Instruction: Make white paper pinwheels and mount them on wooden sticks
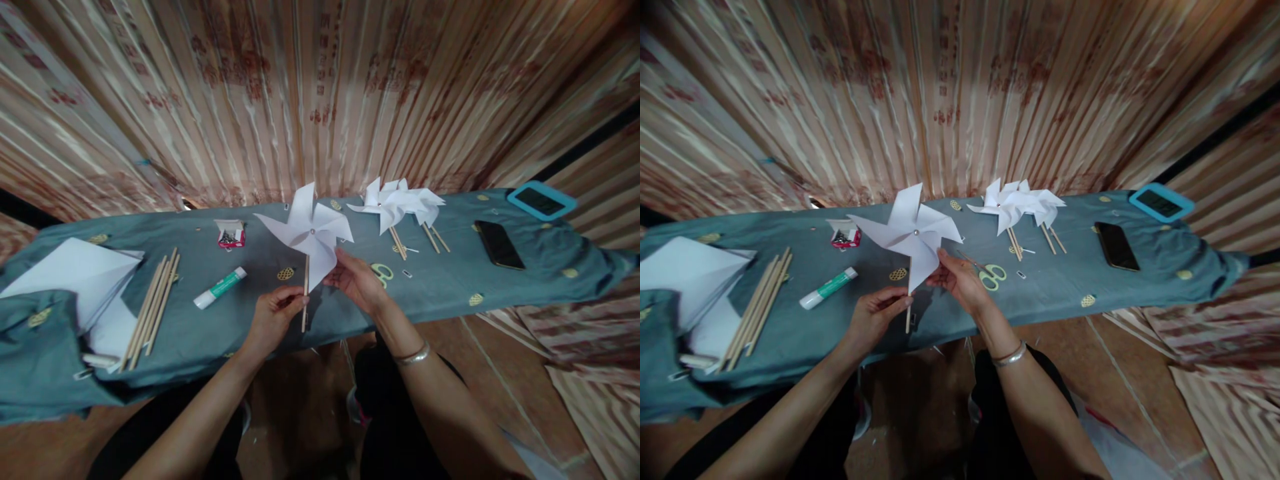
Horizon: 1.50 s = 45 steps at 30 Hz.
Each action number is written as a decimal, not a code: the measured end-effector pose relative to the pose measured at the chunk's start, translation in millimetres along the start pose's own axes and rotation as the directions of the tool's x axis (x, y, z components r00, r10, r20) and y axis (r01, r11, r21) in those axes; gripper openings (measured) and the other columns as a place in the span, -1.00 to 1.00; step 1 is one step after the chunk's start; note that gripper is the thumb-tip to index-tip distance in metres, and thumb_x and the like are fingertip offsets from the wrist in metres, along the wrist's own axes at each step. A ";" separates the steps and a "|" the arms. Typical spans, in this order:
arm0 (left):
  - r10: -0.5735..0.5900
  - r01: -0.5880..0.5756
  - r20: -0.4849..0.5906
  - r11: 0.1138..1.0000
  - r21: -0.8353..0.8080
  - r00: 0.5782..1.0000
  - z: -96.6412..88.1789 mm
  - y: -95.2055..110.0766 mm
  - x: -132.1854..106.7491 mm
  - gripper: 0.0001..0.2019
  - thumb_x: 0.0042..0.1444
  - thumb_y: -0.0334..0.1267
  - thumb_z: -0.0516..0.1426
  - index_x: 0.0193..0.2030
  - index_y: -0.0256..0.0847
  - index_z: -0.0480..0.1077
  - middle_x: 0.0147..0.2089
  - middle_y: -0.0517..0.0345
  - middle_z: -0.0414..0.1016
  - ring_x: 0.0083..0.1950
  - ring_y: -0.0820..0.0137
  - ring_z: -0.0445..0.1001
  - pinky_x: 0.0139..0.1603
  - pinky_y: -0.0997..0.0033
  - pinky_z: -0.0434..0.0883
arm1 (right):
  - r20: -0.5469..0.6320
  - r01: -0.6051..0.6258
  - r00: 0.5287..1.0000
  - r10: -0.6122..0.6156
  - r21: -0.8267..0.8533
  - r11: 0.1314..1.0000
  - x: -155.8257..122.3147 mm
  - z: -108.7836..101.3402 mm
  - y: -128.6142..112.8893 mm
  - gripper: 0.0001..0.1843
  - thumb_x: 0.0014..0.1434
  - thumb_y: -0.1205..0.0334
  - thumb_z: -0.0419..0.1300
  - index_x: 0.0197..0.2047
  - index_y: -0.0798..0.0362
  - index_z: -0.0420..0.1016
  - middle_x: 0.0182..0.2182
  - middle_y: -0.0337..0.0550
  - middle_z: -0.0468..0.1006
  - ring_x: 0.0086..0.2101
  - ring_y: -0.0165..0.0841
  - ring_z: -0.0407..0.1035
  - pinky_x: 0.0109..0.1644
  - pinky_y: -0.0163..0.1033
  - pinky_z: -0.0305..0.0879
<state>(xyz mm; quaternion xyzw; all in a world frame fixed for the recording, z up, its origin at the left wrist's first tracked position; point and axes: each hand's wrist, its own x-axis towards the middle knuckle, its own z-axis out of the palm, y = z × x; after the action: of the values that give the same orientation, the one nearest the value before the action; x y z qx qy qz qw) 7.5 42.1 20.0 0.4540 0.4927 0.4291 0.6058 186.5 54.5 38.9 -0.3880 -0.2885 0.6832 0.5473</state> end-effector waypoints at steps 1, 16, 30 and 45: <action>0.000 0.000 -0.001 1.000 -0.004 1.000 0.1 -0.5 0.1 -0.76 -0.35 -0.16 0.38 -0.48 -0.20 0.58 -0.46 0.16 0.58 -0.42 0.42 0.45 -0.33 0.44 0.38 | 0.003 -0.004 1.000 0.004 0.004 1.000 -0.1 0.1 0.3 -0.66 -0.05 -0.07 0.37 -0.40 0.06 0.55 -0.55 -0.22 0.58 -0.52 -0.43 0.45 -0.38 -0.32 0.42; 0.052 -0.052 0.051 0.999 -0.006 0.997 -1.5 -2.4 -0.9 -0.82 -0.27 -0.22 0.34 -0.44 -0.18 0.60 -0.45 0.19 0.57 -0.39 0.42 0.43 -0.31 0.46 0.34 | 0.049 0.013 0.999 -0.010 -0.047 0.999 -2.5 5.0 1.5 -0.60 -0.10 -0.09 0.40 -0.47 0.12 0.59 -0.58 -0.17 0.60 -0.54 -0.47 0.46 -0.39 -0.40 0.40; 0.028 -0.026 0.040 0.999 -0.031 0.999 -1.8 -3.5 -0.5 -0.81 -0.30 -0.23 0.36 -0.46 -0.19 0.60 -0.45 0.19 0.57 -0.41 0.45 0.42 -0.34 0.48 0.34 | 0.096 0.040 0.995 -0.028 -0.133 0.990 -4.5 5.2 0.9 -0.63 -0.06 -0.10 0.37 -0.45 0.08 0.64 -0.53 -0.16 0.63 -0.48 -0.46 0.48 -0.40 -0.40 0.34; 0.021 -0.016 0.071 0.998 -0.065 0.997 -0.1 -1.3 -6.3 -0.82 -0.27 -0.21 0.36 -0.46 -0.21 0.59 -0.45 0.16 0.56 -0.41 0.45 0.42 -0.33 0.48 0.35 | -0.354 0.272 0.890 -0.286 -0.091 0.958 -1.9 -29.3 -32.3 -0.75 -0.12 0.07 0.44 -0.53 0.07 0.56 -0.60 -0.27 0.57 -0.61 -0.57 0.37 -0.58 -0.52 0.28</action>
<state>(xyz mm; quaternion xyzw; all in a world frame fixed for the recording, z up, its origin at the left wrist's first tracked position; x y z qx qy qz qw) 6.5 35.8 20.0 0.4538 0.4522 0.4338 0.6336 228.4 59.3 50.2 -0.4726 -0.2479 0.5081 0.6760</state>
